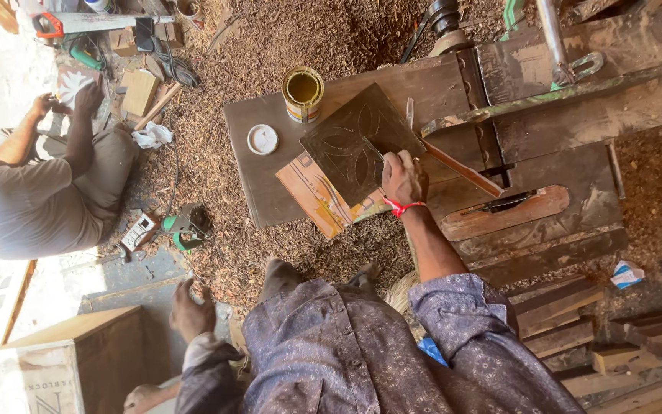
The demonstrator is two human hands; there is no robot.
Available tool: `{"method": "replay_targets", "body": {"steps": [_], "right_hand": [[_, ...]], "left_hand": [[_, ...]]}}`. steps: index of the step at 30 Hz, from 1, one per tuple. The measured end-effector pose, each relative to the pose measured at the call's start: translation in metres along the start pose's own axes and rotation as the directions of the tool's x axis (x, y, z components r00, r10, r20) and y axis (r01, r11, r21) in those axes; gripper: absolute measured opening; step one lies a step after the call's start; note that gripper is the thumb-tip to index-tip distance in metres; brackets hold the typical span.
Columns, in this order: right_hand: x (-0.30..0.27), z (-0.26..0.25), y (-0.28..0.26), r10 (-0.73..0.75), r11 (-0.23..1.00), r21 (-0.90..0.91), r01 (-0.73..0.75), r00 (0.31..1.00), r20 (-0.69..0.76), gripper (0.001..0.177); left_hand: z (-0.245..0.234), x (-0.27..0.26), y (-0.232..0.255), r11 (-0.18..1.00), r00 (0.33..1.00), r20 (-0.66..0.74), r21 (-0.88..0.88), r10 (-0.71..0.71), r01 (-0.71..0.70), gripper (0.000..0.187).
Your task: The person applies a finish to a wooden board by hand and using a tool, dipping it into a can of liquid and spreading it across the surface of the wood.
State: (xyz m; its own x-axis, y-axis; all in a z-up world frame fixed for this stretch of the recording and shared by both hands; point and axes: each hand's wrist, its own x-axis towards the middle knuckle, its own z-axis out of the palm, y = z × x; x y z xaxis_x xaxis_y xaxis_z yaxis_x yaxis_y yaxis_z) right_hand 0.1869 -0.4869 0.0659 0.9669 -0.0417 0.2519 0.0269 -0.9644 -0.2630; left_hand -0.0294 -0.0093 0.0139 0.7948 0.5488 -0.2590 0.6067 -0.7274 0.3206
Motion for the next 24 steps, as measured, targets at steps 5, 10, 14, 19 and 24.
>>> {"method": "replay_targets", "body": {"steps": [5, 10, 14, 19, 24], "right_hand": [[-0.021, 0.016, 0.002, -0.141, 0.986, -0.086, 0.143, 0.99, 0.029, 0.018], [-0.037, 0.028, 0.001, -0.135, 0.974, -0.152, 0.169, 0.968, 0.211, 0.028], [-0.055, 0.034, -0.002, -0.148, 0.978, -0.11, 0.175, 0.964, 0.222, 0.029], [-0.071, 0.023, -0.018, -0.293, 0.951, -0.065, 0.303, 0.947, 0.132, 0.033], [-0.061, -0.008, -0.013, 0.058, 0.965, 0.239, -0.11, 0.975, 0.216, 0.015]], "left_hand": [[-0.008, 0.027, 0.106, 0.838, 0.842, -0.109, -0.092, 0.528, -0.537, 0.045], [-0.013, 0.043, 0.2, 0.649, 0.649, 0.001, 0.03, 0.761, -0.76, 0.063], [-0.002, 0.035, 0.208, 0.638, 0.643, -0.041, -0.093, 0.764, -0.764, 0.067], [0.024, 0.041, 0.155, 0.744, 0.748, -0.191, -0.105, 0.636, -0.66, 0.067], [0.049, 0.087, 0.089, 0.88, 0.986, -0.072, -0.445, 0.149, -0.166, 0.049]]}}
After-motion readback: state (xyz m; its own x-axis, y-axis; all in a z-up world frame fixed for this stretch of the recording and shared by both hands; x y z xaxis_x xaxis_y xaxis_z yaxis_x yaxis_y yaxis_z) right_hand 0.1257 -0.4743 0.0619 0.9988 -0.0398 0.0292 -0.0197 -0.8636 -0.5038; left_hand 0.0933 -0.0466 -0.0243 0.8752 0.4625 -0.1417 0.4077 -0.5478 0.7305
